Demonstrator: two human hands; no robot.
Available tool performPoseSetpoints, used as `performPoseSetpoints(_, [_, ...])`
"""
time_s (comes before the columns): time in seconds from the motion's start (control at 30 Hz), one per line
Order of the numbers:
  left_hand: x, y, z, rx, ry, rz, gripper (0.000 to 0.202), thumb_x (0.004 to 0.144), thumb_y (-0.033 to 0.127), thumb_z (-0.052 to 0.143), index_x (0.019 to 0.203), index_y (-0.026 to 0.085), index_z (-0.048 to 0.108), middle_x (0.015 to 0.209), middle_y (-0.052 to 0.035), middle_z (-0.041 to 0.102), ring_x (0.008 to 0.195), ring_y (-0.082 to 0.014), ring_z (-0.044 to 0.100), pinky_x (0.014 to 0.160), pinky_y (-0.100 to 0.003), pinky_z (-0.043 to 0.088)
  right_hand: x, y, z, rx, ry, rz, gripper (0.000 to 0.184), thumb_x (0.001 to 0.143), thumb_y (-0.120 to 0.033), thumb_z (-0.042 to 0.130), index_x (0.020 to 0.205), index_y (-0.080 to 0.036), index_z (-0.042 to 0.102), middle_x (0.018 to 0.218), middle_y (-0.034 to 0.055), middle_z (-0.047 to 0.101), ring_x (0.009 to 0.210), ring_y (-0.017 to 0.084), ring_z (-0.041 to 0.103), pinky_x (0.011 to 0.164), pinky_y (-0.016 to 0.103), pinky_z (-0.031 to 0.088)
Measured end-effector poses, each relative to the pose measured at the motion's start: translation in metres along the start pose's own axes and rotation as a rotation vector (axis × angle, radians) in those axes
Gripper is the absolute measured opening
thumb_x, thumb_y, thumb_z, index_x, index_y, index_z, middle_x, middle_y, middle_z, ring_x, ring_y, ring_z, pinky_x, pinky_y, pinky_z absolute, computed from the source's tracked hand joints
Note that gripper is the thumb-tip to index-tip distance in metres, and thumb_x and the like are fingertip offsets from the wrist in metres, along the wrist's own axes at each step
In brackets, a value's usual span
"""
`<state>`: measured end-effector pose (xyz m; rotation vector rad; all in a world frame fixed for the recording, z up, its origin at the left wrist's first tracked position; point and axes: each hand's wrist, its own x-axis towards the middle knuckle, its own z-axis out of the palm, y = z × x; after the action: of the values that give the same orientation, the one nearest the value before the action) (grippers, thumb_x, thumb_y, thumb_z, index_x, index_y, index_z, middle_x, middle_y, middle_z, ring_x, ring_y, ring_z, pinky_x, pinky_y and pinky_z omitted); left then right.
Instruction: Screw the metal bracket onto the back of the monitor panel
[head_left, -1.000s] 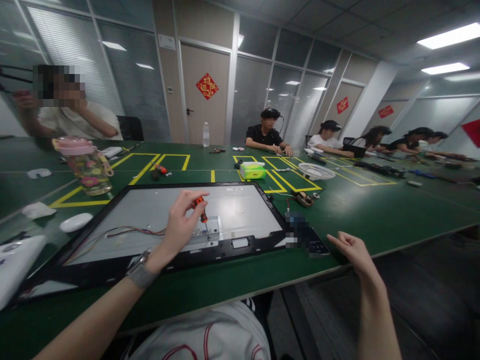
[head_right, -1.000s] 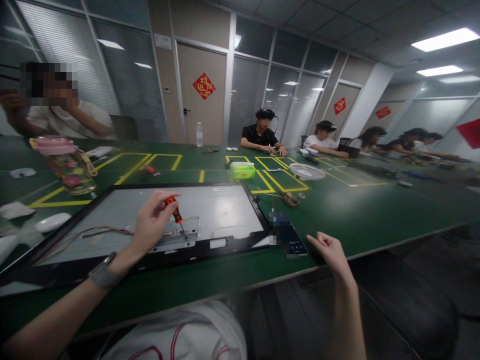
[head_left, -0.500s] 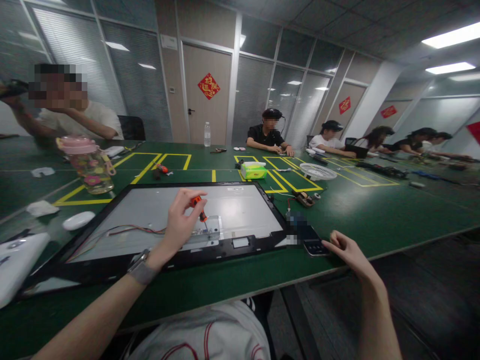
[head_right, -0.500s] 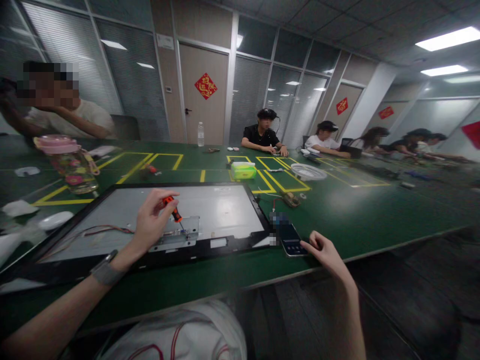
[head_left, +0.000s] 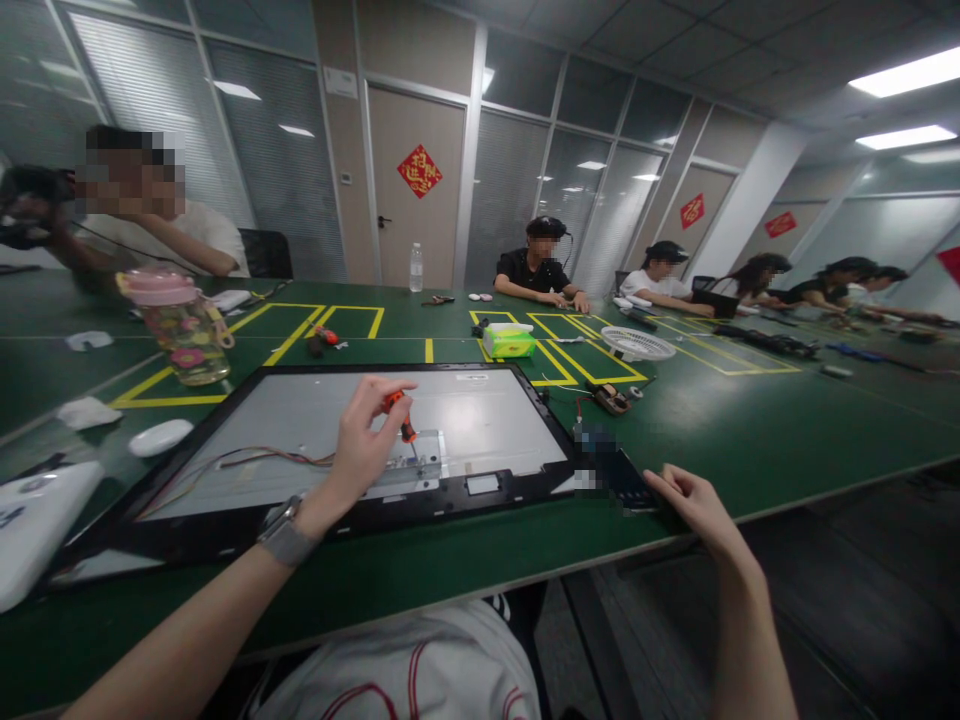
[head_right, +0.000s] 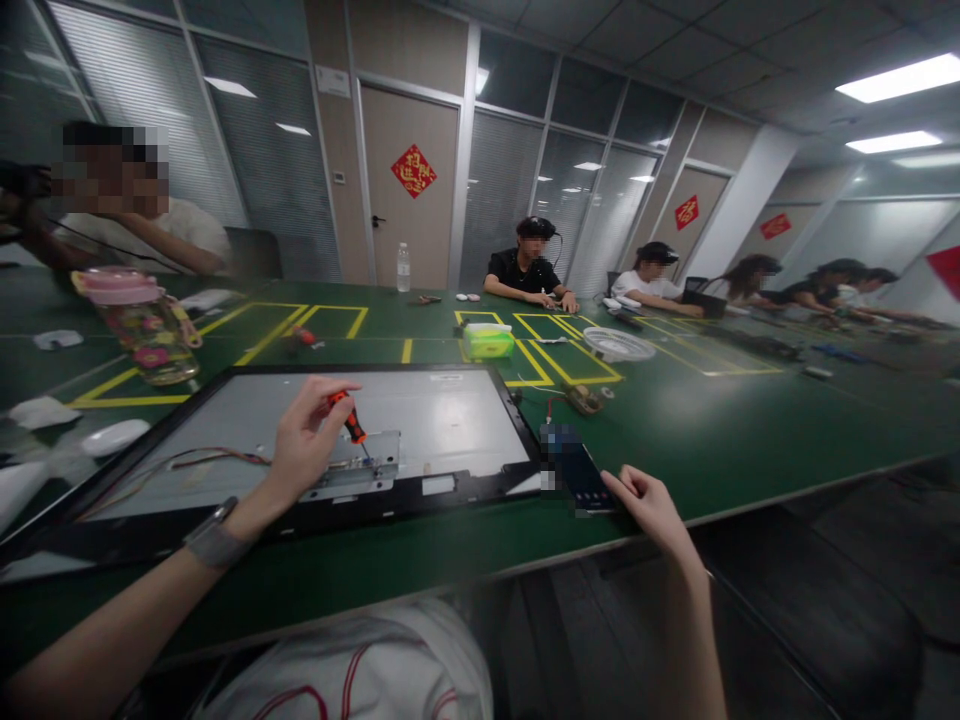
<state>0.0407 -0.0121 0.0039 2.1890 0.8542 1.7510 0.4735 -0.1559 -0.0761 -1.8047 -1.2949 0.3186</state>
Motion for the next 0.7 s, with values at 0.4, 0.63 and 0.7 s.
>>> performPoseSetpoints(0.4, [-0.003, -0.0042, 0.0005, 0.019, -0.007, 0.005, 0.034, 0.094, 0.021, 0.039, 0.124, 0.02, 0.055, 0.103, -0.0048, 0.058, 0.09, -0.0145, 0.058, 0.083, -0.03, 0.048, 0.0004, 0.0032, 0.0013, 0.076, 0.115, 0.063, 0.059, 0.062, -0.065, 0.062, 0.052, -0.022, 0.023, 0.052, -0.0062, 0.021, 0.047, 0.007, 0.022, 0.043, 0.022, 0.02])
performPoseSetpoints(0.63, [-0.002, -0.0009, 0.0019, 0.035, 0.014, 0.034, 0.026, 0.089, 0.022, 0.053, 0.113, 0.022, 0.062, 0.096, -0.0029, 0.057, 0.086, -0.0128, 0.056, 0.074, -0.025, 0.05, 0.0009, 0.0, 0.0007, 0.084, 0.134, -0.017, 0.061, 0.064, -0.067, 0.062, 0.049, -0.022, 0.024, 0.048, -0.0063, 0.021, 0.046, 0.007, 0.023, 0.041, 0.022, 0.021])
performPoseSetpoints(0.7, [-0.0017, -0.0015, 0.0017, 0.029, 0.014, 0.018, 0.024, 0.087, 0.024, 0.056, 0.11, 0.023, 0.063, 0.093, -0.0021, 0.056, 0.083, -0.0124, 0.055, 0.072, -0.025, 0.05, 0.0008, -0.0003, 0.0006, 0.08, 0.133, -0.025, 0.061, 0.065, -0.067, 0.062, 0.049, -0.022, 0.024, 0.047, -0.0064, 0.021, 0.045, 0.007, 0.022, 0.041, 0.022, 0.02])
